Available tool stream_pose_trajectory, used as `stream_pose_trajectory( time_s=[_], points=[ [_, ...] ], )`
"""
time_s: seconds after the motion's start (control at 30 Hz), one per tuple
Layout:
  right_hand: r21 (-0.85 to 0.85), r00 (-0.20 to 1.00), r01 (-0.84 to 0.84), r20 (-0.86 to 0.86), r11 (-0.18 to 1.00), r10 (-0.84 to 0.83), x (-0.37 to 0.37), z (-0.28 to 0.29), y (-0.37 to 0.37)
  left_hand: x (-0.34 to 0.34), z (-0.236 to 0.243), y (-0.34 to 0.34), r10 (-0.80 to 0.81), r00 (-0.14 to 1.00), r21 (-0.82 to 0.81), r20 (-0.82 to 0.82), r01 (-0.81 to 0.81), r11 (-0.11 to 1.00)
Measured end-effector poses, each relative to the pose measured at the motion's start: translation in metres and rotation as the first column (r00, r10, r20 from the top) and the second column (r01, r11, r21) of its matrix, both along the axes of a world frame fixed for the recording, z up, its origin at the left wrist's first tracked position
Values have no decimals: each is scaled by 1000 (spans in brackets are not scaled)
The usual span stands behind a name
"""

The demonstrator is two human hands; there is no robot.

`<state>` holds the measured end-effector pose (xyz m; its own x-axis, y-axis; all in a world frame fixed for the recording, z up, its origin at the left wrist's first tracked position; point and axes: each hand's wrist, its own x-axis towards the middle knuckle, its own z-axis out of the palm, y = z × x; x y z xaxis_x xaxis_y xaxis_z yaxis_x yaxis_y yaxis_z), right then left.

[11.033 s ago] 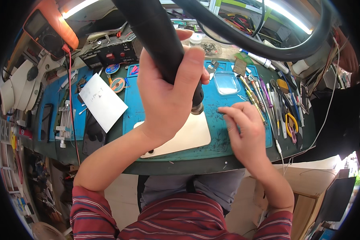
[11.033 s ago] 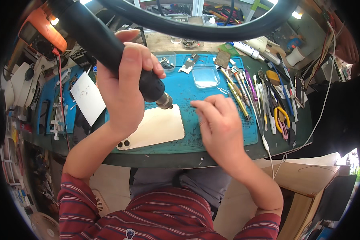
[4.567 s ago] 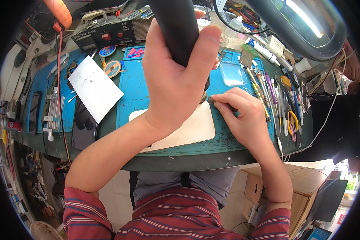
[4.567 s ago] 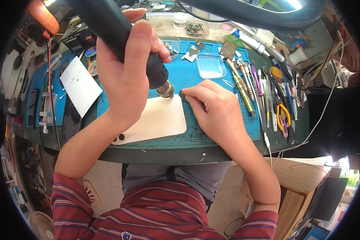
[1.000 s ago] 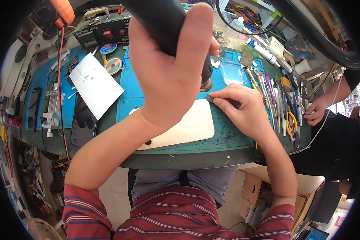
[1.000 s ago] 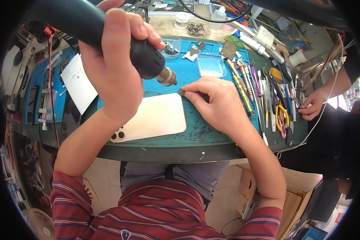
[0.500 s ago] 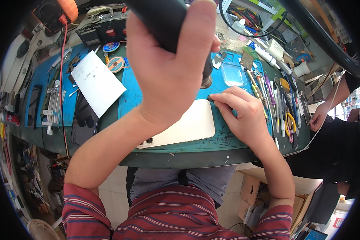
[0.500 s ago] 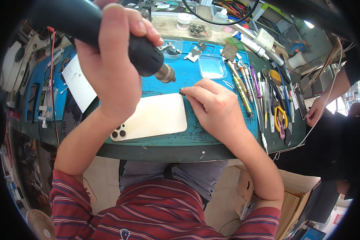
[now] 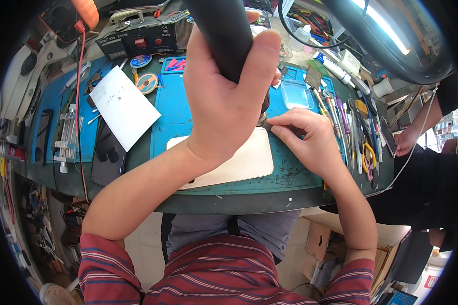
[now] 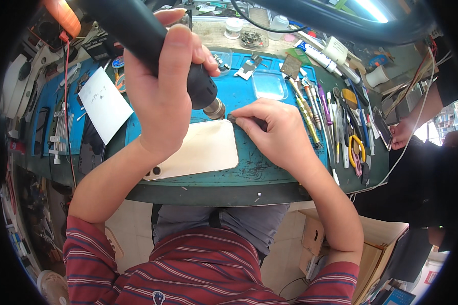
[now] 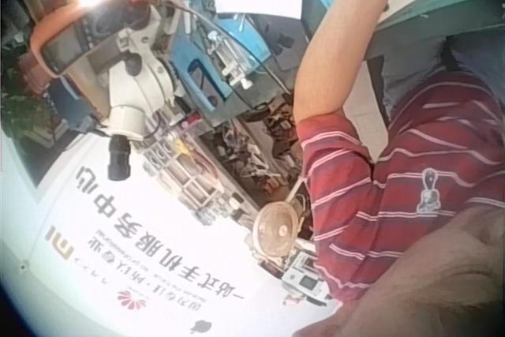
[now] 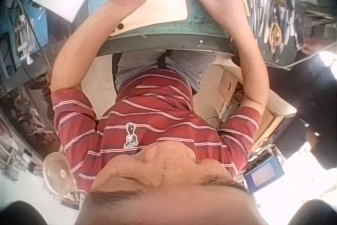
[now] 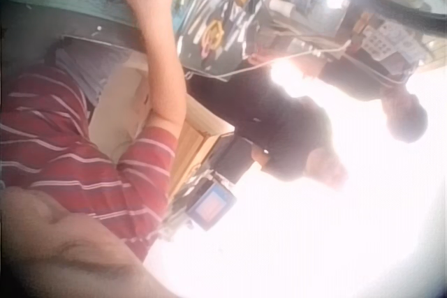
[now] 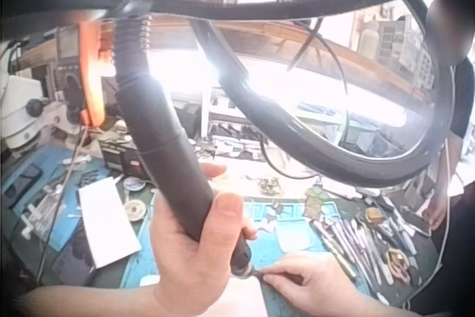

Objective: The person uses a heat gun and a small metal tool to work on the back of a white smartphone placed on a blue mat. They repeatedly apply heat and scrape or pry at the device's surface, occasionally pausing to adjust the phone or switch tools.

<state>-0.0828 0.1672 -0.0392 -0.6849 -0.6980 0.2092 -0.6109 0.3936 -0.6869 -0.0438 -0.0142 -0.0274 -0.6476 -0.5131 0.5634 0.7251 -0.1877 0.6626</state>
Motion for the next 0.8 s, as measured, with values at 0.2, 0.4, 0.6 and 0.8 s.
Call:
stream_pose_trajectory(
  time_s=[0.2,0.4,0.6,0.8],
  points=[
    [69,990,30,134,997,-40,0,6,-1,10,7,-3,35,997,-134,69,-25,991],
    [119,990,43,125,992,-58,7,7,-9,7,8,-11,36,999,-114,10,-34,993],
    [138,986,120,101,983,-135,10,11,-13,8,13,-14,63,998,-75,11,-62,995],
    [-41,974,210,101,977,-205,34,30,30,17,28,-24,121,993,-37,7,-120,992]
  ],
)
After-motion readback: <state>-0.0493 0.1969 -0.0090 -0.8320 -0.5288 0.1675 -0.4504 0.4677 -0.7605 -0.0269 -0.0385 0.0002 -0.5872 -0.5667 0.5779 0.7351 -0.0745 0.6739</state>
